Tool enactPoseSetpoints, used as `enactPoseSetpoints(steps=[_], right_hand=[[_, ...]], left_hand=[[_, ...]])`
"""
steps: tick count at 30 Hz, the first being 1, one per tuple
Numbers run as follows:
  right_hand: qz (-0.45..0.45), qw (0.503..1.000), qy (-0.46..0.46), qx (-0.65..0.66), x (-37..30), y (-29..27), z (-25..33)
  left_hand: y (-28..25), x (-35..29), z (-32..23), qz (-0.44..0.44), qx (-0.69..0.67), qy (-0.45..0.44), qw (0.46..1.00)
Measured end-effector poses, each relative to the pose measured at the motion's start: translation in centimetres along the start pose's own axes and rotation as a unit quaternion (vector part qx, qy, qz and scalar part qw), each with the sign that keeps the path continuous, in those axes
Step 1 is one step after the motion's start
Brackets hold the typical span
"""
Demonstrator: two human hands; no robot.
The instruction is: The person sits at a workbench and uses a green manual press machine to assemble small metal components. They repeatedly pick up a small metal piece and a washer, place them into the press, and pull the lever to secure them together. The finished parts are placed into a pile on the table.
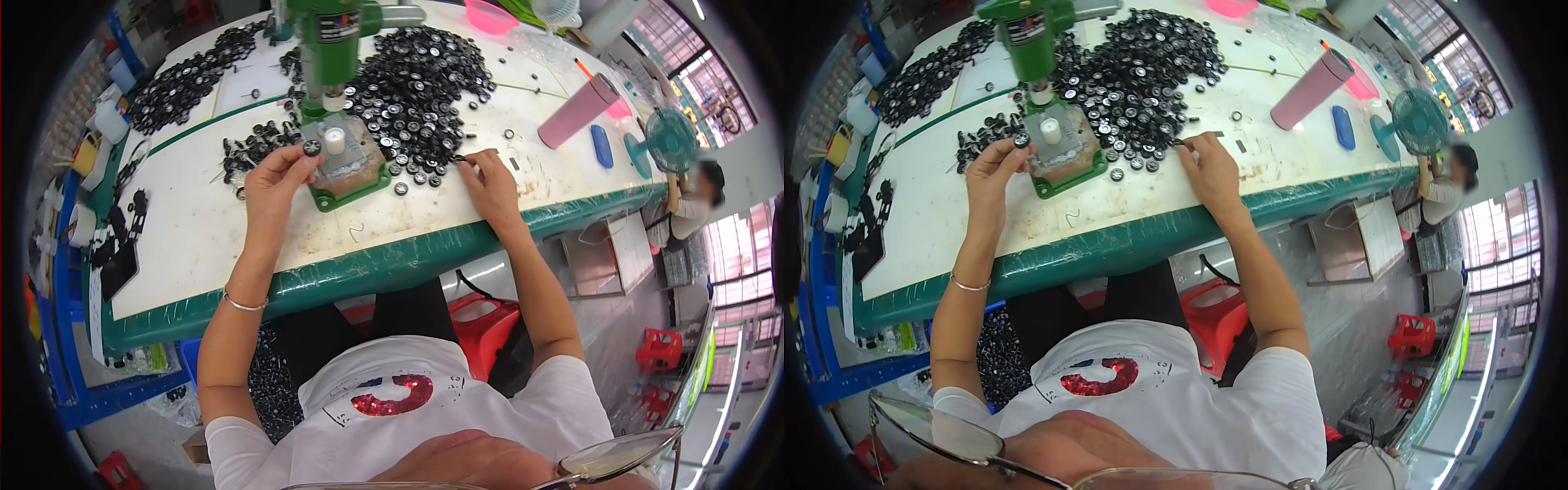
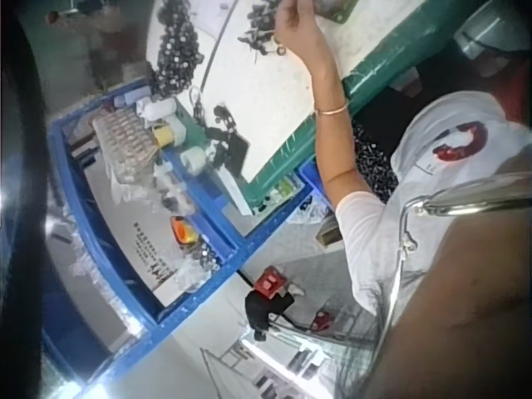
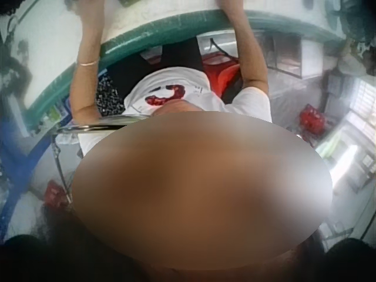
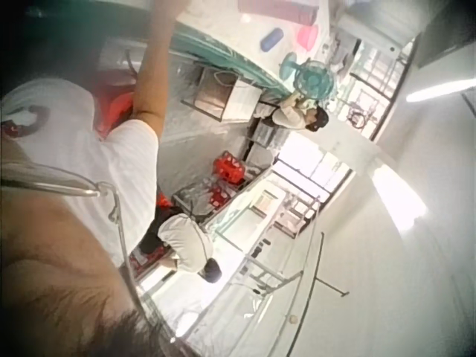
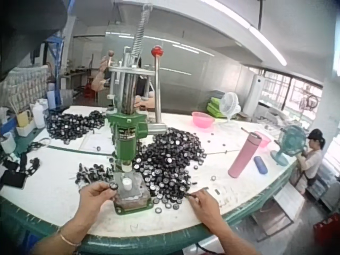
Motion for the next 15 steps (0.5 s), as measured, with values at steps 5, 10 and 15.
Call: enactPoseSetpoints(steps=[5,10,15], right_hand=[[0.012,0.978,0.006,0.209,2.5,1.0,2.0],[0.218,0.89,0.056,0.397,5.0,6.3,9.7],[0.311,0.871,0.078,0.372,7.5,8.7,13.0]], left_hand=[[-0.3,1.5,-0.2,-0.014,-0.008,-0.002,1.0],[-0.1,3.6,0.5,-0.023,-0.05,0.016,0.998],[-0.3,3.4,1.4,-0.042,-0.04,0.009,0.998]])
Point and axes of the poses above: each hand's wrist, its own x-axis towards the middle knuckle, its own y-axis out of the palm, z = x × y, the point moved 7 cm from there along x, towards the middle knuckle, and after that the axes turned 3 degrees about z, right-handed, at the moved point
